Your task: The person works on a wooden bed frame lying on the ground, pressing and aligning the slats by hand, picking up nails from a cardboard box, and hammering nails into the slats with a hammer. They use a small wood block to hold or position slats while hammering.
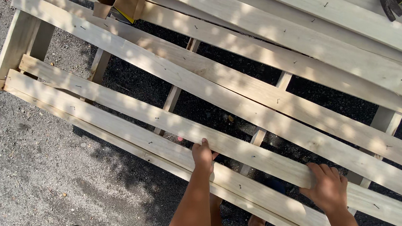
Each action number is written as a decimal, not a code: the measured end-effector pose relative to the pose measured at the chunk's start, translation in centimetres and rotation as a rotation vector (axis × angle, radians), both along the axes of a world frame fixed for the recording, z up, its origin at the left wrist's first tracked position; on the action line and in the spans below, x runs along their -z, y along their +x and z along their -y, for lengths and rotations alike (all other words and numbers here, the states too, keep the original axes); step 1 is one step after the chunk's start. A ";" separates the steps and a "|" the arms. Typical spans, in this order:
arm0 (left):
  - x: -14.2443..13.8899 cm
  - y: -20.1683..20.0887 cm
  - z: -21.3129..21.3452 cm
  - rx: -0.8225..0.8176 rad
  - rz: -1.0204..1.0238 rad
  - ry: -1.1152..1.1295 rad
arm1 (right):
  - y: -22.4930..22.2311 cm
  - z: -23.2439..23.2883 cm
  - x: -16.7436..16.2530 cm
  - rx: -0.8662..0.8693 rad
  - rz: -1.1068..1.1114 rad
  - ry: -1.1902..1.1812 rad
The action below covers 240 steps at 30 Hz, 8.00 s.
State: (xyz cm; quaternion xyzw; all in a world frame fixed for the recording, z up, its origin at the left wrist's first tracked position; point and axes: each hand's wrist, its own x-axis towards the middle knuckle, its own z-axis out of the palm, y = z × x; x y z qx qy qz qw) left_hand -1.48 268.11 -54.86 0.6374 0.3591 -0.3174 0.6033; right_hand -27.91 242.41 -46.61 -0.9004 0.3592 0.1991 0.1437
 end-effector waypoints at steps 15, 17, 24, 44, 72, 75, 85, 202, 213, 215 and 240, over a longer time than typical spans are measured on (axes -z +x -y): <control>-6.2 -1.1 3.2 1.056 0.877 0.561 | 2.2 0.8 0.3 -0.005 -0.207 0.171; -6.8 -1.6 3.4 1.392 1.050 0.495 | 1.7 0.7 0.1 -0.028 -0.197 0.161; -6.3 -6.7 7.9 1.676 1.158 0.352 | 0.3 0.0 -0.5 -0.024 -0.059 0.159; -6.5 -11.4 6.2 2.041 0.856 0.593 | -7.5 -7.5 0.0 0.091 0.191 0.267; -8.3 -19.8 12.4 2.341 0.519 0.660 | -23.2 -5.1 -2.5 1.050 0.225 -0.032; -7.9 -19.6 12.2 2.395 0.517 0.687 | -23.4 -5.6 -1.8 1.032 0.280 -0.067; -7.8 -20.6 16.2 2.413 0.224 1.098 | -30.9 1.6 -4.7 0.959 0.577 -0.139; -17.1 -10.5 25.8 1.740 1.363 0.236 | -15.0 17.5 -7.6 0.227 0.489 -0.410; -20.8 -1.8 34.3 1.744 1.620 0.274 | -8.9 22.2 -11.7 0.145 0.549 -0.322; -21.0 -0.9 35.6 1.777 1.561 0.329 | -8.0 22.3 -12.9 0.032 0.671 -0.284; -7.4 -6.7 19.0 2.026 1.033 0.666 | -2.5 7.3 -0.8 0.190 0.468 -0.083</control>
